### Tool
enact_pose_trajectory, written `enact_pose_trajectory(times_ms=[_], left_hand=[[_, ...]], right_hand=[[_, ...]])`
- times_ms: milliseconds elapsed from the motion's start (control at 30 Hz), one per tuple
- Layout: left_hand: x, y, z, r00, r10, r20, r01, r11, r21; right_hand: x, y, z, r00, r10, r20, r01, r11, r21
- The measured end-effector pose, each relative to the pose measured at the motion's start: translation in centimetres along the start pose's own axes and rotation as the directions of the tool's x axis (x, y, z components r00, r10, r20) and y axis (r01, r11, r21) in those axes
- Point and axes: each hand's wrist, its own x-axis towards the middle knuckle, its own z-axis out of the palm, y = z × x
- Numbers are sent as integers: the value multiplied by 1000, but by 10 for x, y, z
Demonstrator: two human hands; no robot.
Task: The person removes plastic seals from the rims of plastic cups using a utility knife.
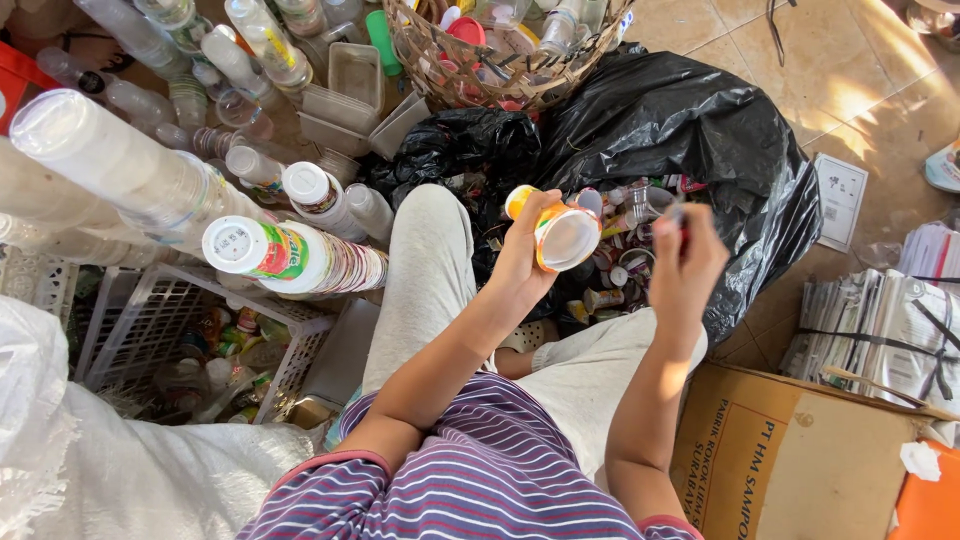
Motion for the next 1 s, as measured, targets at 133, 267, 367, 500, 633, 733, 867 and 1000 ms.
enact_pose_trajectory(times_ms=[133, 267, 367, 500, 633, 733, 867, 1000], left_hand=[[-6, 7, 10, 998, 47, 49, -49, 998, 45], [-6, 4, 5, 993, 96, 62, -101, 992, 69], [2, 1, -2, 989, 133, 58, -138, 985, 105], [7, 9, -4, 975, 215, 48, -220, 946, 237], [9, 4, -9, 982, 190, 2, -185, 953, 238], [8, 0, -8, 990, 137, -42, -124, 965, 232], [11, -3, -9, 993, 98, -68, -76, 959, 274], [12, -5, -8, 995, 67, -72, -44, 958, 283]], right_hand=[[1, -64, -3, 977, -106, 184, 96, 994, 61], [6, -79, -3, 911, -299, 284, 360, 912, -197], [18, -79, -6, 886, -372, 275, 445, 849, -284], [38, -57, -14, 758, -492, 429, 643, 675, -363], [59, -64, -23, 631, -601, 490, 775, 513, -369], [64, -61, -27, 578, -640, 506, 816, 446, -368], [71, -55, -27, 525, -680, 511, 851, 408, -331], [78, -45, -28, 467, -710, 528, 884, 367, -289]])
